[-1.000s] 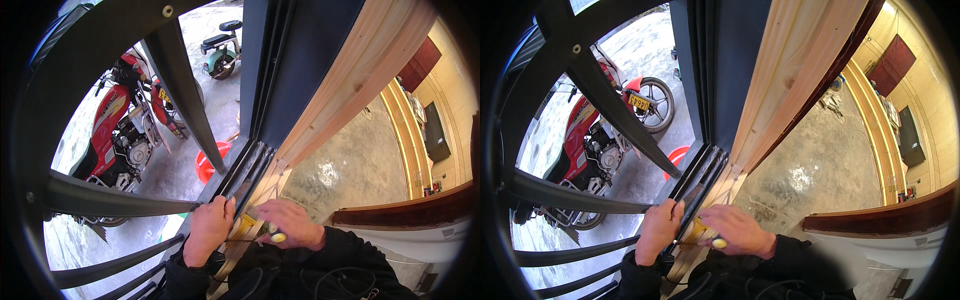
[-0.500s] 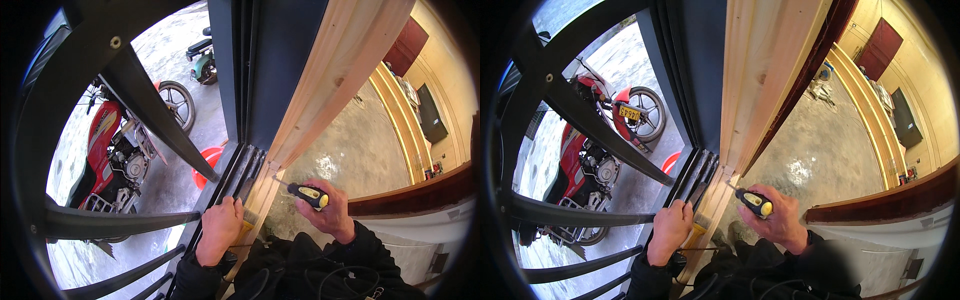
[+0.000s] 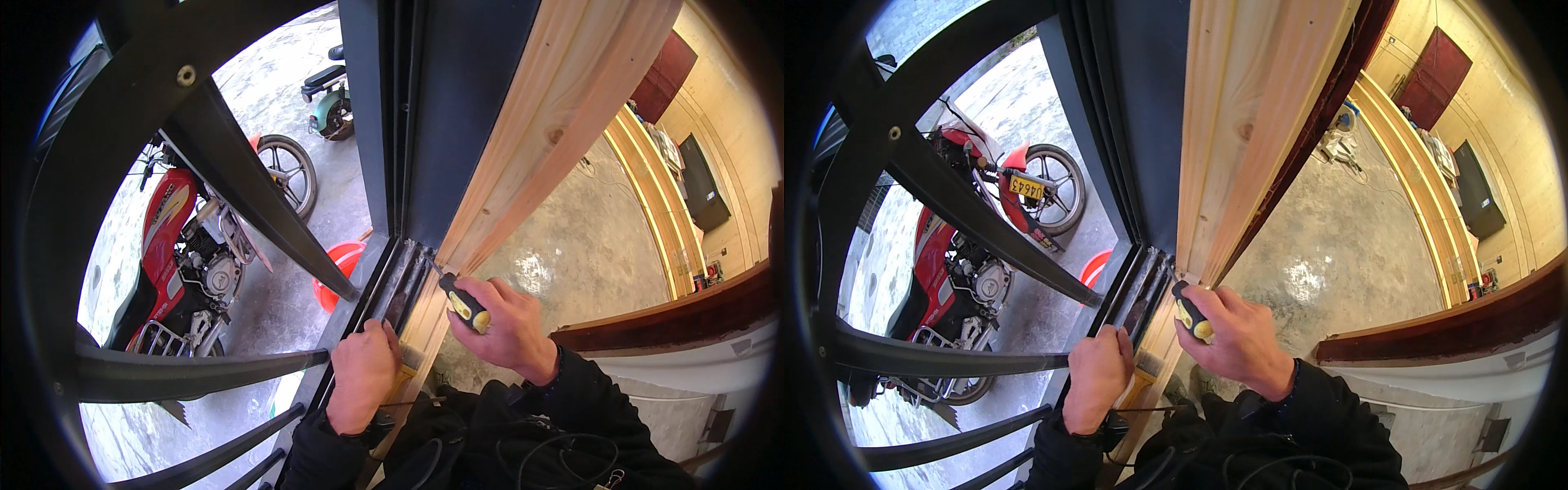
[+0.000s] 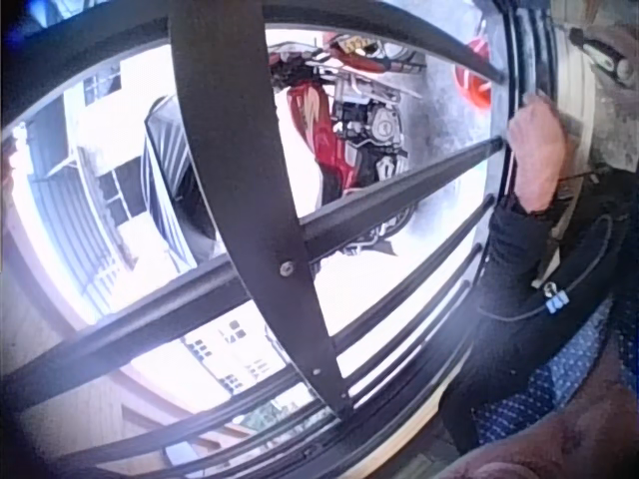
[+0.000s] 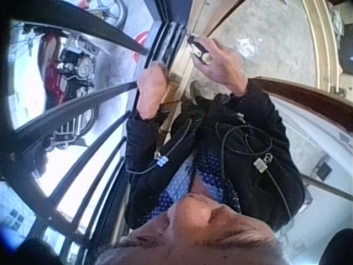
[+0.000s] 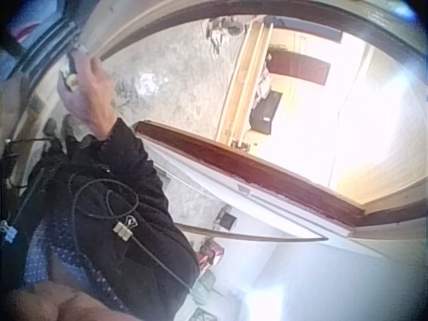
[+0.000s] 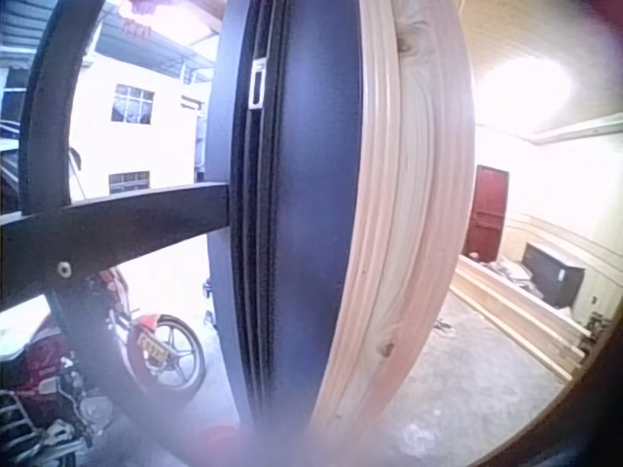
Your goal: The person uses a utility knife to trim a wooden door frame along a metal gate. The person holds the knife and carefully cuts the wood to fit the frame.
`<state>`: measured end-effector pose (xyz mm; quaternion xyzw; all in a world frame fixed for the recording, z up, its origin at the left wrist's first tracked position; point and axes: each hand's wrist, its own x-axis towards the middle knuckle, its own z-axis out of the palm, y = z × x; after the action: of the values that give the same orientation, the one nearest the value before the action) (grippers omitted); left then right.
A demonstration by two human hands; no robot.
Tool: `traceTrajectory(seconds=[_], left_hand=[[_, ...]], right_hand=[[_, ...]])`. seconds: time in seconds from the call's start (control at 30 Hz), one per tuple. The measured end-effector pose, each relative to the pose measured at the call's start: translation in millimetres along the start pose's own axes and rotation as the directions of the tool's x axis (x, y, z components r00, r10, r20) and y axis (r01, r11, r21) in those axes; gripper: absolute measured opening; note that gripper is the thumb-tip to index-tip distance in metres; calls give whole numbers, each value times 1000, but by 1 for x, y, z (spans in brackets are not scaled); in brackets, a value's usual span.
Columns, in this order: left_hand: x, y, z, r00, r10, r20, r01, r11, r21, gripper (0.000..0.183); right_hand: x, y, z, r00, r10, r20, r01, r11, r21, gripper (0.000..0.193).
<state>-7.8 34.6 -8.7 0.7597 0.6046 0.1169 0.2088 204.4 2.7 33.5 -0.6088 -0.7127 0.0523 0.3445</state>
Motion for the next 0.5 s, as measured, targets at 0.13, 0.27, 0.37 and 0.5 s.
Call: traceTrajectory(seconds=[0.13, 0.27, 0.37, 0.5], left_hand=[[0, 5, 4, 1000, -26, 2, 26, 1000, -15, 31], [-2, -1, 6, 999, -41, 36, 42, 999, -23, 31], [-3, -4, 11, 998, -47, 40, 47, 999, -3, 32], [-3, -7, 16, 998, -20, 57, 22, 999, -28, 33]], right_hand=[[7, 0, 6, 997, -34, 74, 42, 992, -120, 42], [9, -2, 12, 990, -85, 110, 103, 981, -167, 40], [8, 0, 14, 989, -82, 126, 98, 986, -134, 39], [5, 0, 18, 990, -88, 107, 95, 993, -67, 39]])
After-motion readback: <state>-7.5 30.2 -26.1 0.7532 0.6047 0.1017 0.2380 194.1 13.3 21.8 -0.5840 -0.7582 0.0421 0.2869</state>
